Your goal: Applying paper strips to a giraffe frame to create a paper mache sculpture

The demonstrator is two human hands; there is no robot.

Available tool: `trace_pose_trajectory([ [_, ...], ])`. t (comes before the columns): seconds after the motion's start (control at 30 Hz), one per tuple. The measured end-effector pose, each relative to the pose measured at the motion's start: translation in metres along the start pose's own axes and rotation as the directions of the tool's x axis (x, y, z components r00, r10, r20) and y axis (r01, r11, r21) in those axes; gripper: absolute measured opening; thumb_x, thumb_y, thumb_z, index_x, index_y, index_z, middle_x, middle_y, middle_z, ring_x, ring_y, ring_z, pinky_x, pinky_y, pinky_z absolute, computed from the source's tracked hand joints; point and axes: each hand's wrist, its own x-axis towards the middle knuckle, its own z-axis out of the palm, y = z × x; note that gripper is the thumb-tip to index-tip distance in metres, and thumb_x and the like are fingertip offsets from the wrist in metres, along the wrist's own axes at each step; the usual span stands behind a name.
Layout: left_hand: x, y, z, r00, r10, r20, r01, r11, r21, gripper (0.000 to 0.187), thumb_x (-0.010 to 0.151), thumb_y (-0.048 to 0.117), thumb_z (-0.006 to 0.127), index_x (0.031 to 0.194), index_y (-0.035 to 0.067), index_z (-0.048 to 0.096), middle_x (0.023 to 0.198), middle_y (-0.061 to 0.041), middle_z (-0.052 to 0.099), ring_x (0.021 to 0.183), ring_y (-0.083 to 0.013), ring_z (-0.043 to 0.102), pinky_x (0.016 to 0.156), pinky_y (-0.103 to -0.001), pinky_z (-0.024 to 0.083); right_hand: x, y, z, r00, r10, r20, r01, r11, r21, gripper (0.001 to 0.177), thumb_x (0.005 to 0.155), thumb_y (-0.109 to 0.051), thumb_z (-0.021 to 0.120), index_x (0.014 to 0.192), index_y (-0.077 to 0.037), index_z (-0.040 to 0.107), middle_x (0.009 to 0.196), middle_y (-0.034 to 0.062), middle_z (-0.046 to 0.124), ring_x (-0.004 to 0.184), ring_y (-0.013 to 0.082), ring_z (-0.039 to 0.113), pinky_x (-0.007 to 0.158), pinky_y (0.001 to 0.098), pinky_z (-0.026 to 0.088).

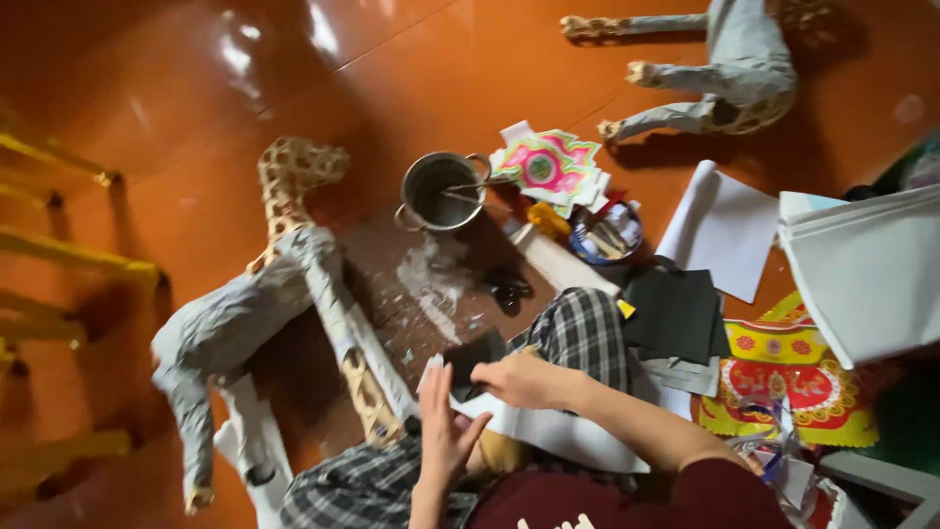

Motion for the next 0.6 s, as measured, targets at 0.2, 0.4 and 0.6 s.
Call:
trace_pose_trajectory([
  [0.2,-0.019,-0.027,-0.039,0.807,-0.32,0.496,0.579,0.589,-0.563,0.046,0.08,-0.006,0.071,0.125,0.001,0.065,0.109,-0.007,0.074,0.094,-0.015,0.066,0.087,-0.027,0.054,0.056,-0.066,-0.044,0.923,0.0,0.384,-0.181,0.882,0.436,0.022,0.09,-0.014,0.06,0.109,-0.008,0.066,0.095,0.01,0.077,0.074,0.0289,0.07,0.069,0.0379,0.053],
  [0.4,-0.06,-0.054,-0.042,0.51,-0.69,0.514,0.707,-0.005,-0.707,0.036,0.088,0.003,0.07,0.123,-0.009,0.071,0.109,-0.019,0.076,0.088,-0.0239,0.069,0.078,-0.03,0.054,0.068,-0.021,-0.003,0.777,0.365,0.513,-0.623,0.331,0.709,0.059,0.096,-0.022,0.059,0.153,-0.012,0.047,0.127,0.0159,0.072,0.111,0.0232,0.071,0.099,0.0325,0.06],
  [0.6,-0.11,-0.137,-0.014,0.351,-0.921,0.168,0.41,-0.01,-0.912,0.021,0.097,0.012,0.07,0.118,0.007,0.069,0.098,-0.016,0.076,0.084,-0.0288,0.075,0.079,-0.051,0.062,0.026,0.024,0.124,0.491,0.47,0.734,-0.752,-0.196,0.629,0.041,0.094,-0.041,0.071,0.125,-0.014,0.068,0.082,0.004,0.077,0.062,0.0141,0.072,0.049,0.0253,0.059],
])
